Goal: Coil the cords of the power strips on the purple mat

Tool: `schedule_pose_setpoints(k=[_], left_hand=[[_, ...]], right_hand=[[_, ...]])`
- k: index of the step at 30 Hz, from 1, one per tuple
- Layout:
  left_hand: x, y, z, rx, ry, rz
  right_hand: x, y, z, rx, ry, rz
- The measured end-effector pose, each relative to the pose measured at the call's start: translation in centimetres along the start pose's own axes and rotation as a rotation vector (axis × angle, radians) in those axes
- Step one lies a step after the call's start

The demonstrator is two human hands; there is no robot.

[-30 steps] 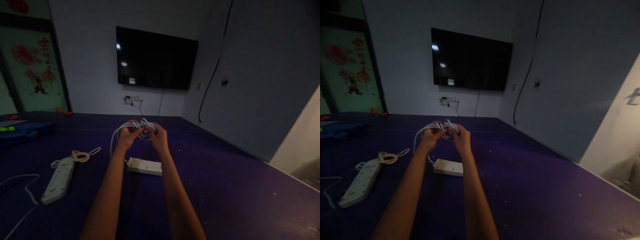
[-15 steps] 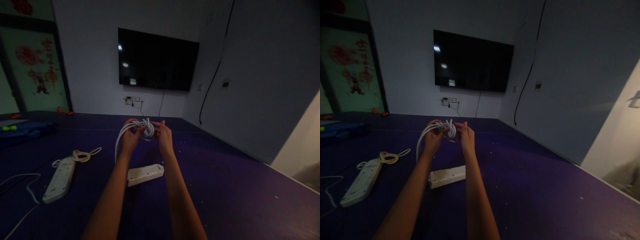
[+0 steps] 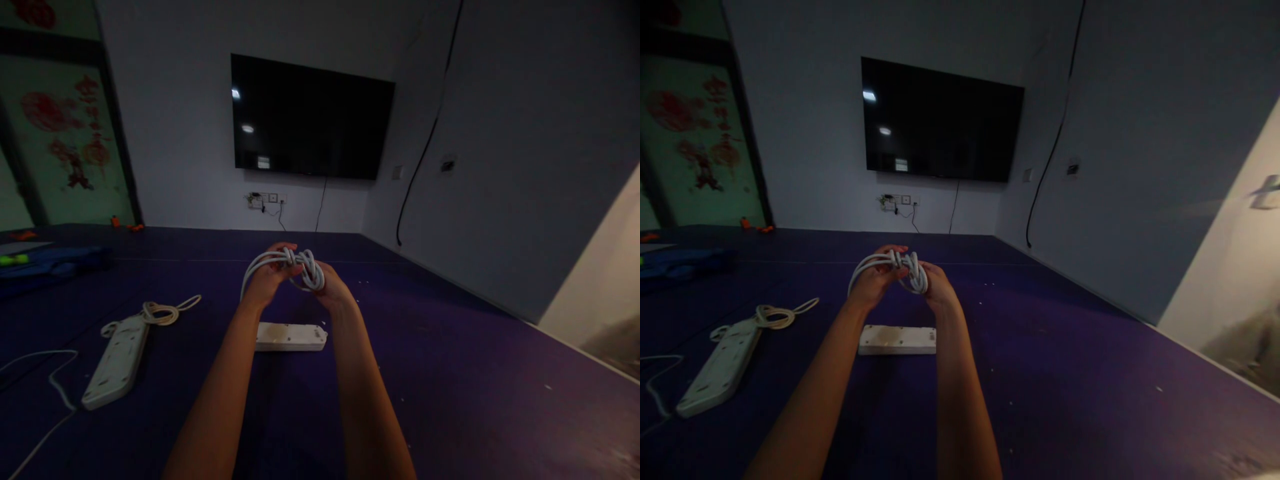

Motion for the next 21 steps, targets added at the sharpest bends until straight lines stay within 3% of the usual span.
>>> schedule_pose_setpoints(k=[3,8,14,18,21], left_hand=[[0.0,-0.2,-0.1,0.046,-0.001,0.085],[0.0,-0.4,0.5,0.193,0.105,0.146],[-0.2,-1.2,0.8,0.351,0.174,0.341],[-0.4,-1.9,0.8,0.476,0.296,0.526],[-0.5,-1.9,0.8,0.501,0.372,0.542]], right_hand=[[-0.5,0.6,0.1,0.011,0.055,0.021],[-1.8,1.4,-0.2,-0.004,0.189,0.122],[-1.5,1.1,0.7,0.072,0.519,0.418],[-0.6,0.5,1.4,0.244,0.662,0.593],[-0.1,-0.1,1.4,0.307,0.685,0.620]])
Point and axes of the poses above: each hand's wrist, its own x-axis away from the middle knuckle, its own z-axis out of the back of the hand, y = z × x, the point moved 3 cm from there along -x, towards the middle knuckle, and after that the axes turned 4 degrees about y, right-handed, at the moved point
